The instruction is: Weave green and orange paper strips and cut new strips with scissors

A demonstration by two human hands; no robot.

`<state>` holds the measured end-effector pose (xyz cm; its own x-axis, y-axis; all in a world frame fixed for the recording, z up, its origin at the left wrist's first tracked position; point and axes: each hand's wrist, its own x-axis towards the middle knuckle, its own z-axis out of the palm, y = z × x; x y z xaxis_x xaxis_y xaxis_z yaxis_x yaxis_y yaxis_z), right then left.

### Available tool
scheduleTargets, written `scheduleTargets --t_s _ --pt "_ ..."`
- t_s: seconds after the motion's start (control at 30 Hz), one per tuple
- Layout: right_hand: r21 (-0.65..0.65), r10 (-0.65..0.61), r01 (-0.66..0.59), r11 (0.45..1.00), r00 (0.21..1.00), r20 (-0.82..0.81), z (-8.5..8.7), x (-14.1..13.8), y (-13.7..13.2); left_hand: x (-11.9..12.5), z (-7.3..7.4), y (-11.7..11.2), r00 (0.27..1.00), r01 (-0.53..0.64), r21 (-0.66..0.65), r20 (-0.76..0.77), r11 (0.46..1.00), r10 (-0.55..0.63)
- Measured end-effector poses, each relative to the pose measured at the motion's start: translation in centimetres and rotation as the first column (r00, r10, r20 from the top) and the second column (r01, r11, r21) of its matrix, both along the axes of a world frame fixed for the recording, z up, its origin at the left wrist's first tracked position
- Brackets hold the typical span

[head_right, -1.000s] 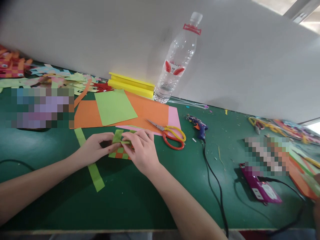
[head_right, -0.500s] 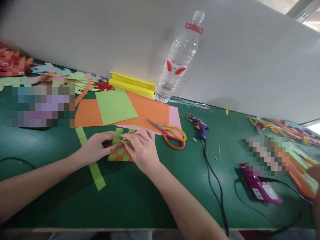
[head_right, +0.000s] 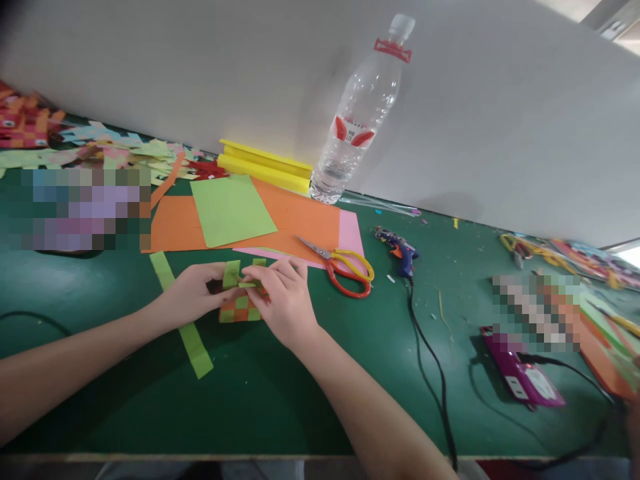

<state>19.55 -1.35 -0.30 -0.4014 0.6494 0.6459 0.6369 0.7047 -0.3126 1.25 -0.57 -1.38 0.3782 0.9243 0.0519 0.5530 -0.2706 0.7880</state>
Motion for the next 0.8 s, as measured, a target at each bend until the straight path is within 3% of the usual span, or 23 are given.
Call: scheduleTargets --t_s 0.27,0.47,0.8 --pt "0.041 -0.03 0.032 0.999 0.999 -0.037 0.33 -0.06 -0.11 -0.01 0.53 -0.04 0.999 -0.021 -0.001 0.042 1.0 0.021" --pt "-0.055 -0.087 0.081 0.995 0.99 -0.108 0.66 -0.26 -0.48 -0.06 0.79 -0.01 0.991 0.049 0.005 0.127 0.999 -0.05" --pt "-0.159 -0.145 0.119 0.98 0.976 -0.16 0.77 -0.3 -0.71 -0.03 0.63 0.08 0.983 0.029 -0.022 0.181 0.999 -0.025"
